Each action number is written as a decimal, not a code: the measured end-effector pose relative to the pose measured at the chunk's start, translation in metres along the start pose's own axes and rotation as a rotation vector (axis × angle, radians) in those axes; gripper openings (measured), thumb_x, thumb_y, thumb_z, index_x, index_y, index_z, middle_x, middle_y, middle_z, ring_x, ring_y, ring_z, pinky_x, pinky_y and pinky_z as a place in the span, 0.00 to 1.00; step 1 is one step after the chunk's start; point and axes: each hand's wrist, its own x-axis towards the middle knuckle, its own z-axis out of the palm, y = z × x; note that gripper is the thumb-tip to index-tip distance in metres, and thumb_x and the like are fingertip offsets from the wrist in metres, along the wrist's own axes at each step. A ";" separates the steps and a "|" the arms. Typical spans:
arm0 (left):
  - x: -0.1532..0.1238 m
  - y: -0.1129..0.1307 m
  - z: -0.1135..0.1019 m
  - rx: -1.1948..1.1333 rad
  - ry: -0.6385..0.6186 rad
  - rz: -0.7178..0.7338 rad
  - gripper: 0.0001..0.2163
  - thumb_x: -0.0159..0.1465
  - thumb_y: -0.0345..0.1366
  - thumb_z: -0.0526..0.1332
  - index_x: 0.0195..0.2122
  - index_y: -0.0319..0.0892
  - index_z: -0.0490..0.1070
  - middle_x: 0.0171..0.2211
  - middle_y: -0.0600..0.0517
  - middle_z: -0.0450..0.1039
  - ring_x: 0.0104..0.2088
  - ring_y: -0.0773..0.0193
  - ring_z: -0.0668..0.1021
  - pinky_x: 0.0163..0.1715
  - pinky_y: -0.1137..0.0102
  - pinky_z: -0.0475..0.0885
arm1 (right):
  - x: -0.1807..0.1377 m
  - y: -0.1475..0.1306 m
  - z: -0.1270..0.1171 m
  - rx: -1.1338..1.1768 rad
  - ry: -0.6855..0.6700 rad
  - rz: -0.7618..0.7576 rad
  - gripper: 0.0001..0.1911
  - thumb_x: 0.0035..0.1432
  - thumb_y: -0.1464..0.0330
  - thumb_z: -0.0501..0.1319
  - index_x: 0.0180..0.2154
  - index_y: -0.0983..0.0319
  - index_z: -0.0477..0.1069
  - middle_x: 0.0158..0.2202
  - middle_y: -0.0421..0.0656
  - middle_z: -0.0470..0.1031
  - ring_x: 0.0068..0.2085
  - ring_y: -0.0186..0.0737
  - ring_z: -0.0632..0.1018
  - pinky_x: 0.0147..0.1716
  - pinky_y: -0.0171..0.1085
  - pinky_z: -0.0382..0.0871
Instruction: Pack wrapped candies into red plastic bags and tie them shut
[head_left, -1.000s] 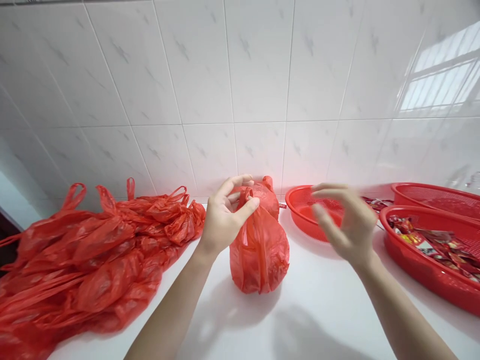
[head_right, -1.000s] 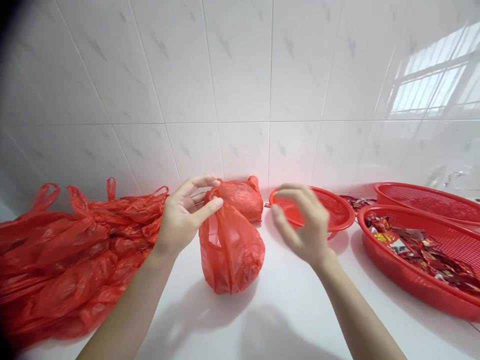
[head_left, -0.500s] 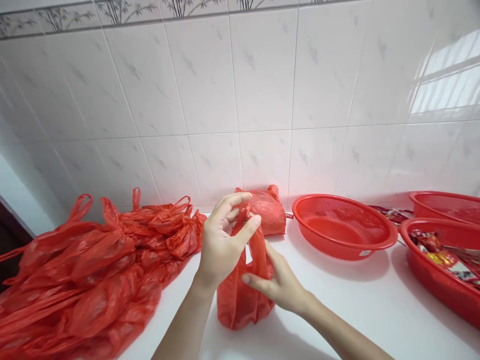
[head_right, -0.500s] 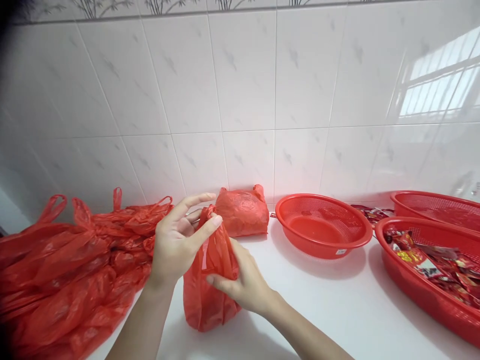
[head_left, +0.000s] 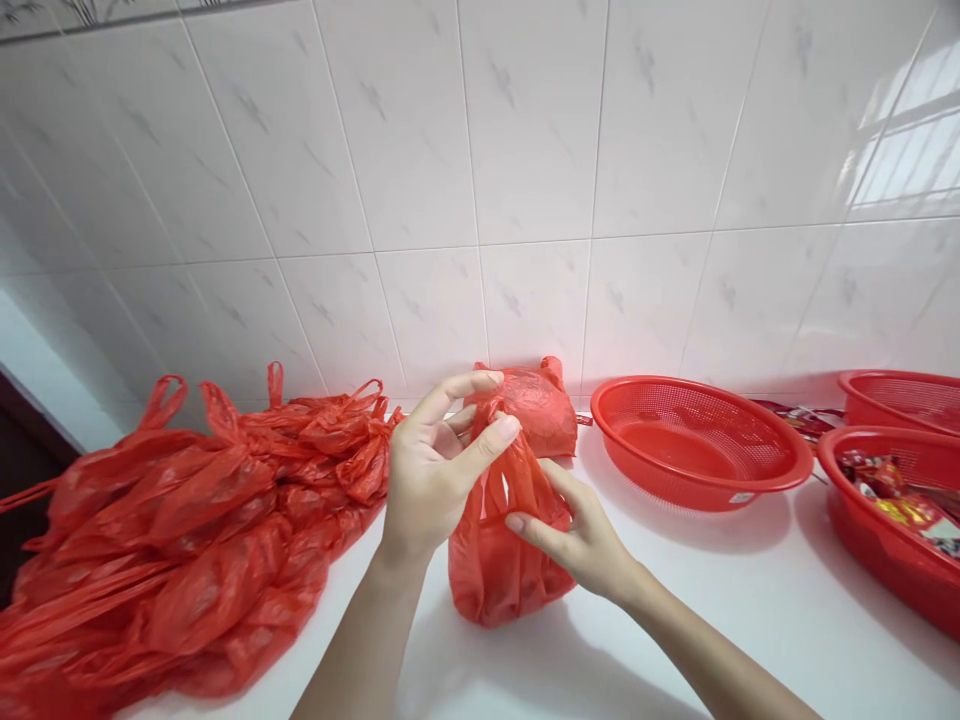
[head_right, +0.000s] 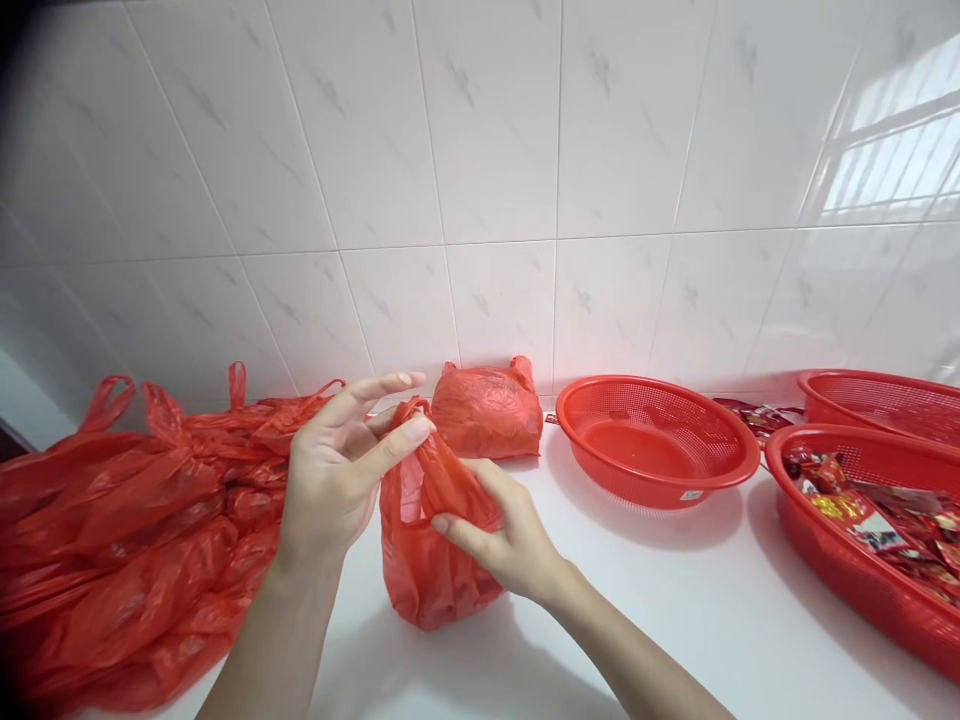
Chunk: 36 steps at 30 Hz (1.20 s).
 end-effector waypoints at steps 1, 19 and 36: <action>0.000 0.000 0.000 -0.014 0.000 -0.013 0.14 0.56 0.35 0.73 0.43 0.46 0.78 0.48 0.50 0.79 0.34 0.66 0.81 0.37 0.69 0.80 | 0.000 0.000 0.001 -0.017 -0.004 -0.006 0.18 0.64 0.61 0.64 0.54 0.56 0.74 0.52 0.45 0.78 0.50 0.48 0.78 0.52 0.45 0.72; 0.013 0.000 -0.029 0.334 -0.110 -0.101 0.15 0.57 0.39 0.71 0.45 0.46 0.79 0.40 0.49 0.80 0.39 0.58 0.83 0.41 0.65 0.80 | 0.008 0.016 -0.011 0.539 0.291 0.308 0.20 0.50 0.50 0.72 0.33 0.60 0.81 0.35 0.47 0.84 0.39 0.51 0.82 0.41 0.45 0.77; 0.030 -0.026 -0.052 0.326 -0.471 -0.366 0.20 0.53 0.41 0.74 0.47 0.46 0.80 0.41 0.46 0.83 0.44 0.52 0.83 0.42 0.62 0.79 | 0.012 0.024 -0.026 0.625 0.403 0.316 0.17 0.49 0.54 0.73 0.34 0.60 0.82 0.40 0.49 0.85 0.44 0.53 0.83 0.47 0.46 0.76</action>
